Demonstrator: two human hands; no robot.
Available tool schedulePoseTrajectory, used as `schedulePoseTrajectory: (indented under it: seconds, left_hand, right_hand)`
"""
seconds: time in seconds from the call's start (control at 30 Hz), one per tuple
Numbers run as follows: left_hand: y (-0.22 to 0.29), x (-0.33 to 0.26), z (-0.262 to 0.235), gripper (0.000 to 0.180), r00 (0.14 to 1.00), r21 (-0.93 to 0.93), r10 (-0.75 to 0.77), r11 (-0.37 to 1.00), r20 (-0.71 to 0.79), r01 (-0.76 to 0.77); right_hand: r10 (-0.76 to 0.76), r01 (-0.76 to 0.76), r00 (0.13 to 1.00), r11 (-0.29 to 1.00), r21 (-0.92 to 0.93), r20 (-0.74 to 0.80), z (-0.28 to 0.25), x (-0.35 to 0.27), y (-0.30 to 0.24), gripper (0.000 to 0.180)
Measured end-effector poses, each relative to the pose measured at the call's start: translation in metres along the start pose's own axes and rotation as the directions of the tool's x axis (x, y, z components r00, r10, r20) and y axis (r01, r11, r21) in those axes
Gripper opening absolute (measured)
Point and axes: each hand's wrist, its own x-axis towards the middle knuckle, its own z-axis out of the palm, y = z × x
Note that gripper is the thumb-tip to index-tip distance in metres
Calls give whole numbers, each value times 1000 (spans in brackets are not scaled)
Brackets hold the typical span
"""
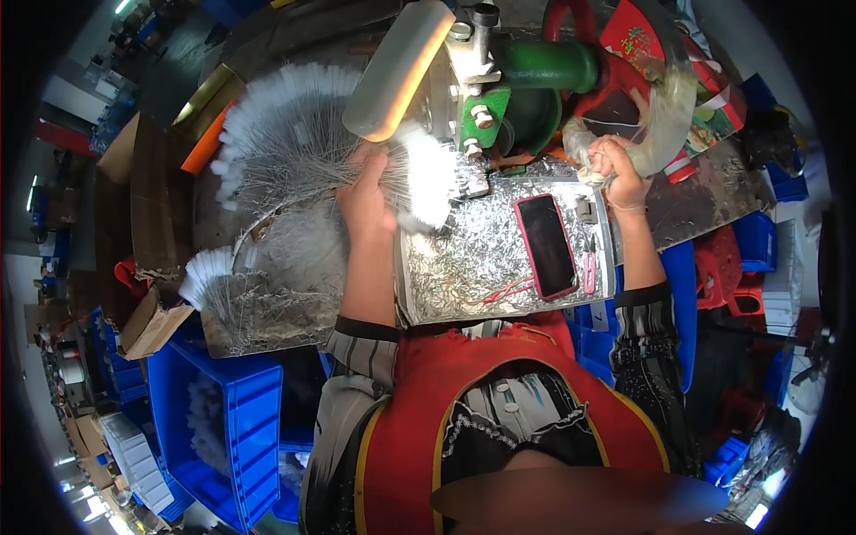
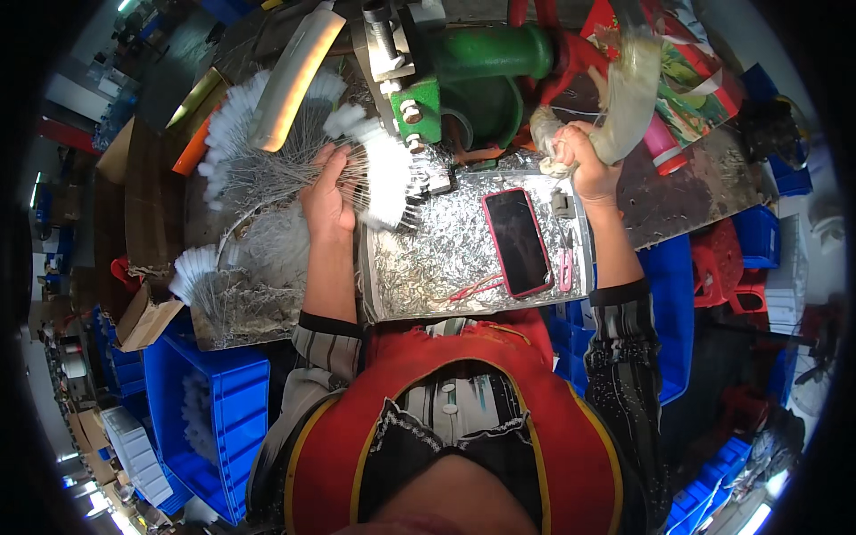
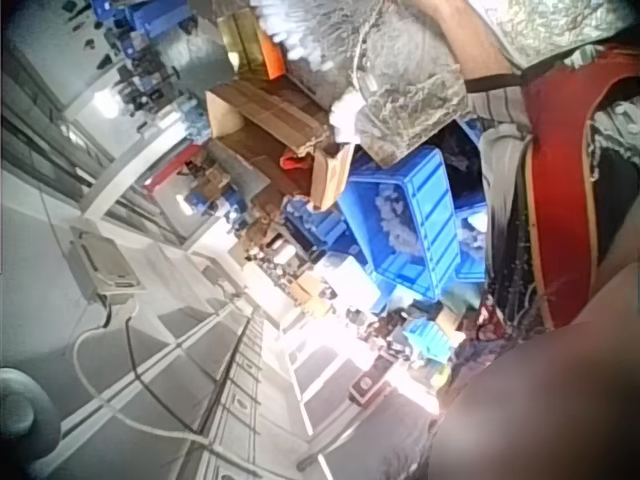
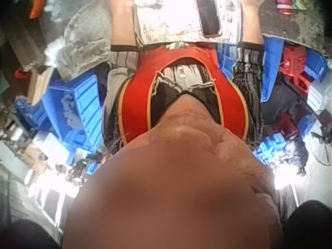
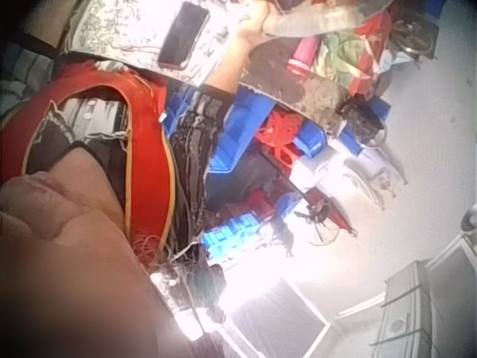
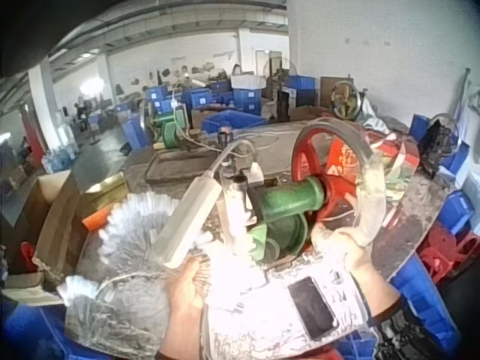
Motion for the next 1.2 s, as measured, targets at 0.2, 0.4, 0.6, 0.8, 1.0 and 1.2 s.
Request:
schedulePoseTrajectory:
  seconds: [0.2, 0.4, 0.6, 0.8, 1.0, 1.2]
  left_hand:
    - [15, -4, -11, 22, 936, 210, -299, 942, 183, 260]
    - [14, -7, -14, 23, 922, 183, -325, 940, 210, 290]
    - [8, -11, -18, 28, 941, 18, -309, 951, 137, 310]
    - [3, -6, -22, 27, 955, 29, -261, 965, 139, 260]
    - [8, -7, -12, 29, 955, 69, -262, 965, 142, 255]
    - [1, 1, -16, 30, 958, 129, -230, 969, 169, 210]
  right_hand:
    - [298, -295, 931, 954, 43, -211, 3, 9, -42, 17]
    - [367, -373, 907, 928, 10, -206, 13, 19, -66, 13]
    - [360, -354, 918, 933, 64, -169, 4, 15, -55, 9]
    - [350, -346, 918, 937, 54, -185, 5, 12, -50, 10]
    - [371, -377, 914, 926, -9, -162, 10, 19, -65, 19]
    - [404, -416, 902, 908, -52, -153, 8, 26, -73, 22]
